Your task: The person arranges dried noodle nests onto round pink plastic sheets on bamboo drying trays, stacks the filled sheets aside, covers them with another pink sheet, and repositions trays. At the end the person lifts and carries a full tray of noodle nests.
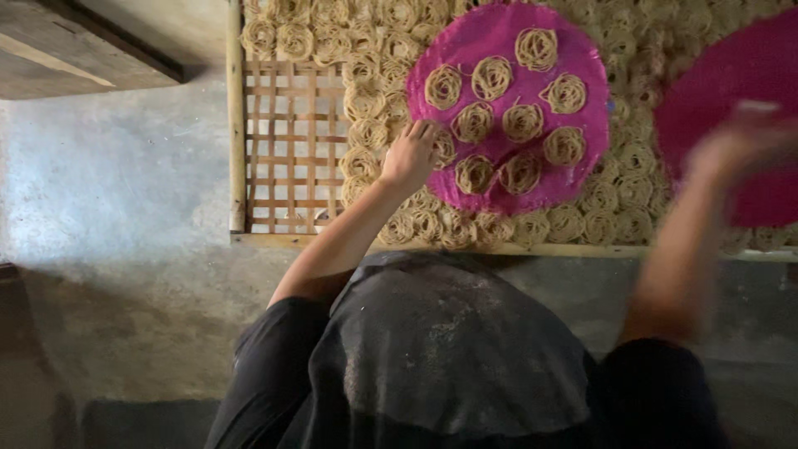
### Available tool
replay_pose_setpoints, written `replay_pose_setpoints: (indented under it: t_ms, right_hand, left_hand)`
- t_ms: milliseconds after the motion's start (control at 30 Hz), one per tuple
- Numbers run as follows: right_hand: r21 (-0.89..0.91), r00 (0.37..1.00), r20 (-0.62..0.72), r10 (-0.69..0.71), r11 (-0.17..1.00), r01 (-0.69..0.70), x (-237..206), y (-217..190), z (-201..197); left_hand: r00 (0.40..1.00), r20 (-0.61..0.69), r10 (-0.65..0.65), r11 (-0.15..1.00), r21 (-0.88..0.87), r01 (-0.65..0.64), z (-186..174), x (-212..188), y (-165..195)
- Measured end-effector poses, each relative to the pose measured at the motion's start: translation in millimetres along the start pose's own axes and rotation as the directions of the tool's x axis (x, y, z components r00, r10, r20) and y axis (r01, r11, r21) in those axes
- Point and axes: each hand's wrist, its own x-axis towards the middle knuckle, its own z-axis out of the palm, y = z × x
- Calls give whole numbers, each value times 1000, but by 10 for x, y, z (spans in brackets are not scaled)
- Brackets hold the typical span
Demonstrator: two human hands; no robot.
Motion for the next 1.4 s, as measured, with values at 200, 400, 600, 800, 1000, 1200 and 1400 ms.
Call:
replay_pose_setpoints:
  t_ms: [200,400,600,800,1000,1200,1400]
  right_hand:
    - [383,602,580,-549,835,394,-1598,-1310,725]
    - [177,494,627,-602,728,662,-1943,-1502,1168]
    - [530,668,665,-334,841,-107,-1654,-1334,1302]
    - [331,349,936,57,205,-921,-1465,-1172,984]
    - [179,-49,933,-356,579,-796,-3221,-1990,553]
    - [419,155,893,-423,906,59,-4042,-2719,416]
    - [444,437,562,-703,702,558,-4043,-3116,211]
  left_hand:
    - [931,273,-242,928,345,140,141,408,244]
    - [995,91,-40,999,33,37,-293,-162,237]
    - [931,-202,-304,892,-404,204,-777,-1049,-79]
    - [759,-373,-534,773,-578,261,-1102,-1966,-691]
    - [711,-316,-628,727,-562,393,-1327,-2419,-1083]
    - [801,-277,-531,742,-609,282,-1456,-2555,-1246]
    - [840,-266,-474,778,-573,258,-1618,-2631,-1320]
